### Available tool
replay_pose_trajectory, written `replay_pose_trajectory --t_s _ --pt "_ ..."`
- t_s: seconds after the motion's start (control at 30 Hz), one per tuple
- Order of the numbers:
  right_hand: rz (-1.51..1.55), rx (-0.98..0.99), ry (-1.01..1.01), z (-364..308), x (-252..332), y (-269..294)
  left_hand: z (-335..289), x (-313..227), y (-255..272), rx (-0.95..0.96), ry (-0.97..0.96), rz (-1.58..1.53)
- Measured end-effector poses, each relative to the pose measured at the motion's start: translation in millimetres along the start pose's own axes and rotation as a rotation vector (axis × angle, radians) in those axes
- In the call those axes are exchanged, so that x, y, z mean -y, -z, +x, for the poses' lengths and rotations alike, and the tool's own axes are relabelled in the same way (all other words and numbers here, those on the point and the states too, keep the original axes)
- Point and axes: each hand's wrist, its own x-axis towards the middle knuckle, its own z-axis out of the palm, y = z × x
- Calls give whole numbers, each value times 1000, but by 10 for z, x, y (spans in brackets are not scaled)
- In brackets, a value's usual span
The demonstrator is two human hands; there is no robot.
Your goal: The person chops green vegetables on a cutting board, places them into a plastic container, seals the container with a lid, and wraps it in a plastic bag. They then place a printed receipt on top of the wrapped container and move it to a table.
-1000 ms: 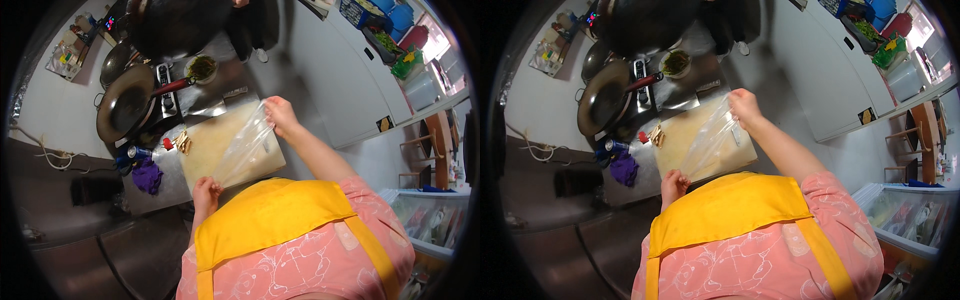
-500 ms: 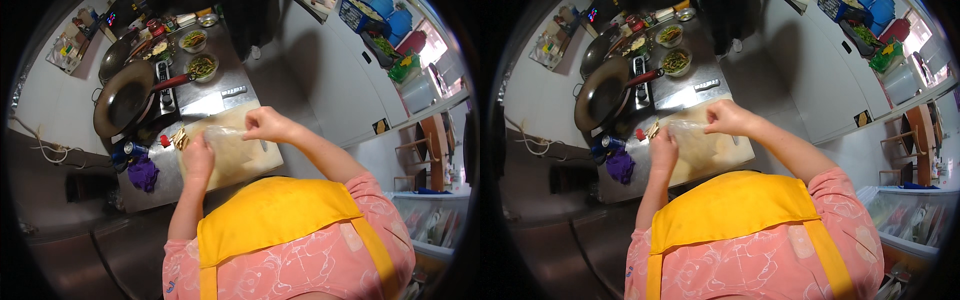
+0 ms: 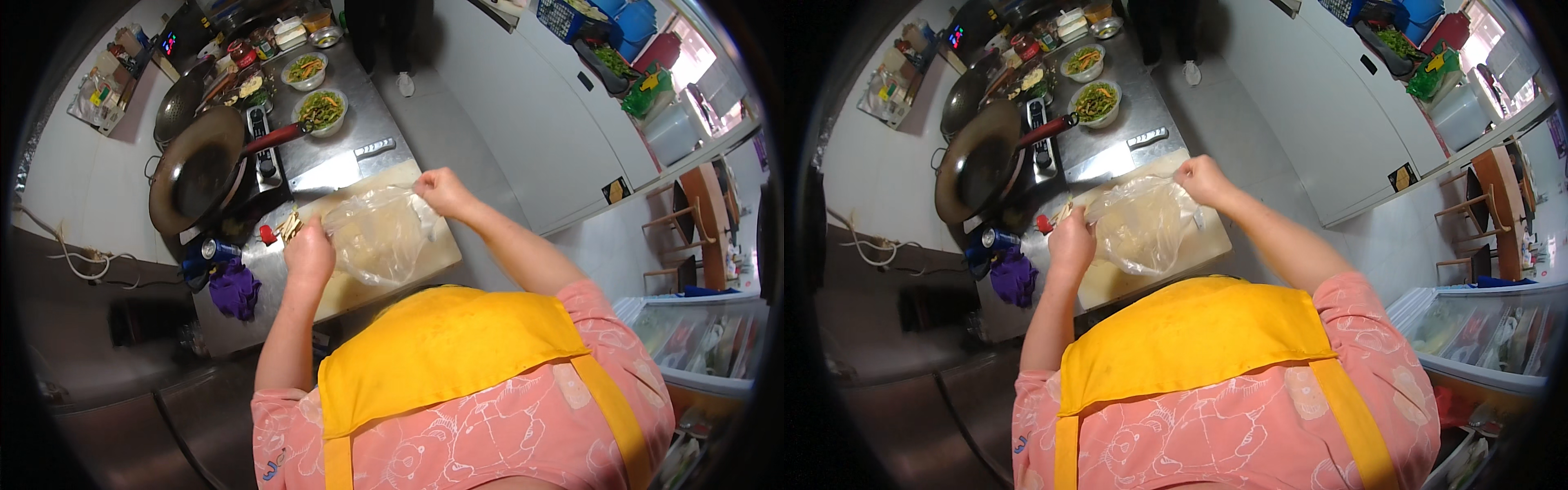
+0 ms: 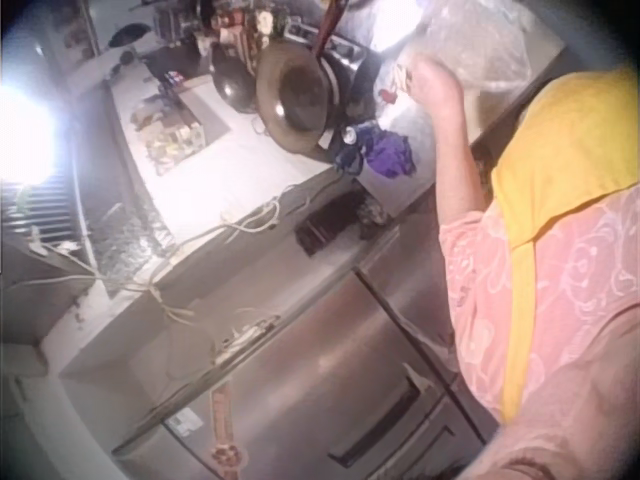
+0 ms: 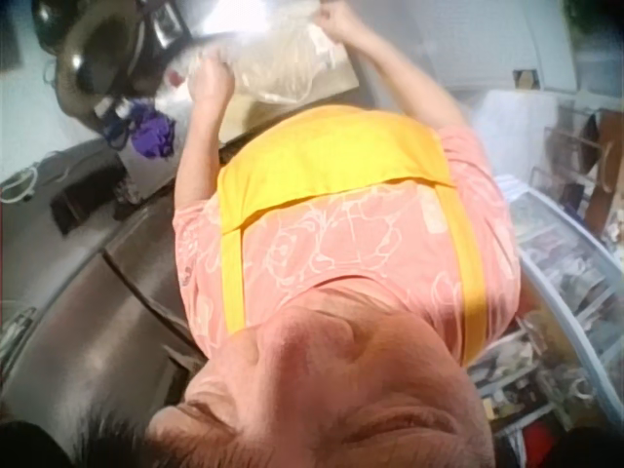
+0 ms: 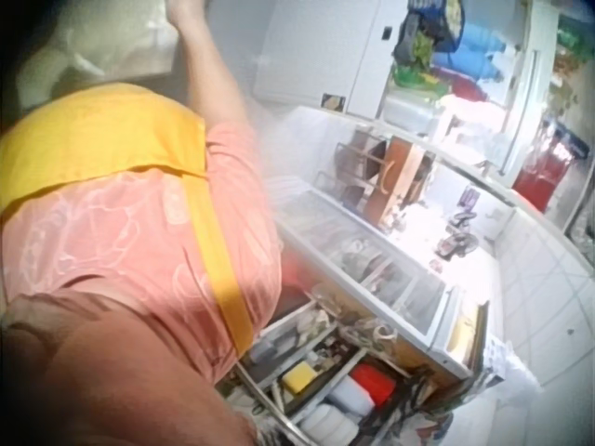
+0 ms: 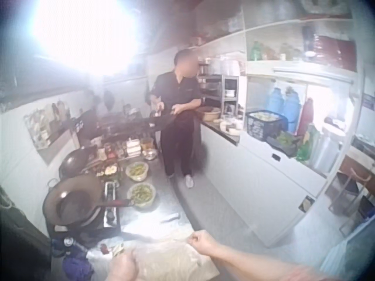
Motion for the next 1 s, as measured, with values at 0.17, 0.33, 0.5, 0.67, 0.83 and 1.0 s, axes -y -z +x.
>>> replay_pose_trajectory --t_s 0.17,0.33,0.5,0.67,0.83,1.0 --pt "-230 -534 755 -451 938 344 -270 83 835 -362 -62 -176" --pt "-845 -385 967 -636 811 276 -598 148 616 -743 -370 -137" --pt "-560 -22 261 -598 70 12 -730 493 -52 122 446 -947" --pt "787 183 -350 -472 -126 -22 -710 780 -315 310 564 -1972" --pt "1510 549 -267 -419 -238 -27 -475 906 -592 366 634 -2511" --pt "880 400 -45 -449 -112 142 -216 952 -616 111 971 -2170"
